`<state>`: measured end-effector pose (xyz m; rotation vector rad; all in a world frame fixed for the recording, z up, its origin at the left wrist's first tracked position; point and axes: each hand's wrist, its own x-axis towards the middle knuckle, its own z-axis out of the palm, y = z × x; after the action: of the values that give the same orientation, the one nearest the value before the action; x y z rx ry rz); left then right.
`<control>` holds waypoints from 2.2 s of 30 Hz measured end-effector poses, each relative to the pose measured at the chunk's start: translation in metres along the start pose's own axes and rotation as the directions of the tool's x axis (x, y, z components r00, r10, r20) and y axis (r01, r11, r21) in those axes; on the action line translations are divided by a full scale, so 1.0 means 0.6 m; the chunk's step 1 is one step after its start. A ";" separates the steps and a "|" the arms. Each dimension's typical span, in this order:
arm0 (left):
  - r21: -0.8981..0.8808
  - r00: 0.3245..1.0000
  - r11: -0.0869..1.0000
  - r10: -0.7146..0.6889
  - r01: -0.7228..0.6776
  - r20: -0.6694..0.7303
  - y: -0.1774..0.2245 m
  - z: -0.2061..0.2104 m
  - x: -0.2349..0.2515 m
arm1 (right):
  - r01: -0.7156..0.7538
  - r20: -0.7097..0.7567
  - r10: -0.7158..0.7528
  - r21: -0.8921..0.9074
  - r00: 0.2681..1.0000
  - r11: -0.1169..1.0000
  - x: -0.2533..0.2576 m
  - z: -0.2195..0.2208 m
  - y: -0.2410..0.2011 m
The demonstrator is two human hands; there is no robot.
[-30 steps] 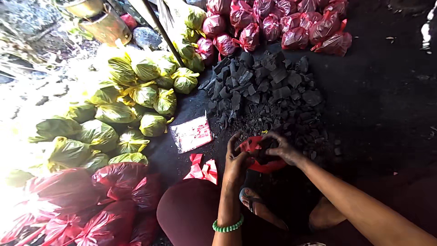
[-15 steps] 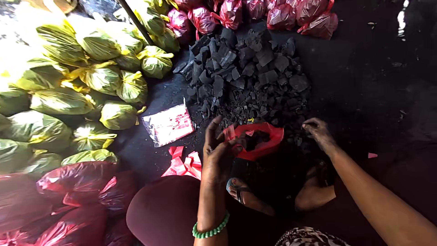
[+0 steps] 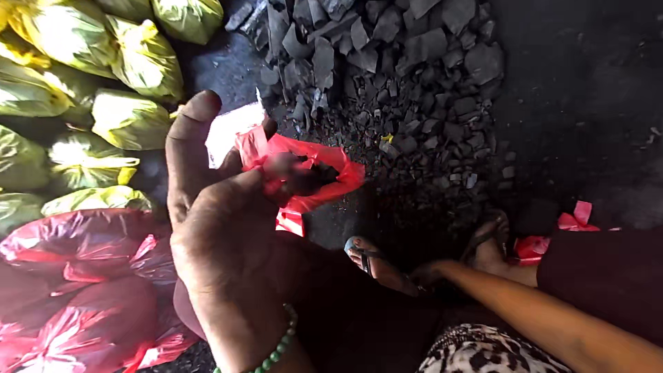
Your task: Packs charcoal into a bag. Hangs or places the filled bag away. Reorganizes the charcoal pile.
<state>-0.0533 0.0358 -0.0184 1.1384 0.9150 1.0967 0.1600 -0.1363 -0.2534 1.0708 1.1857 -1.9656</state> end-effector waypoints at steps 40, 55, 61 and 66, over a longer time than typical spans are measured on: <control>-0.012 0.999 1.000 0.026 -0.026 -0.039 0.010 0.007 -0.014 | 0.245 -0.934 0.325 0.283 -0.150 0.927 -0.094 -0.185 0.050; 0.017 0.994 0.995 -0.094 0.093 0.049 -0.012 0.068 -0.021 | 0.932 -0.946 0.302 0.211 0.118 0.295 -0.203 -0.213 0.068; -0.057 0.974 0.993 -0.087 0.101 0.210 -0.025 0.076 -0.022 | 0.998 -0.956 -0.285 0.052 0.061 0.038 -0.264 -0.202 -0.002; 0.075 0.952 0.972 -0.232 0.222 0.198 -0.039 0.092 -0.019 | 0.922 -0.676 -0.703 -0.091 0.222 0.377 -0.279 -0.197 -0.092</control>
<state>0.0009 0.0106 -0.0302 1.1344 0.8905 0.7568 0.2375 0.0075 -0.1180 1.5302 2.2386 -2.8275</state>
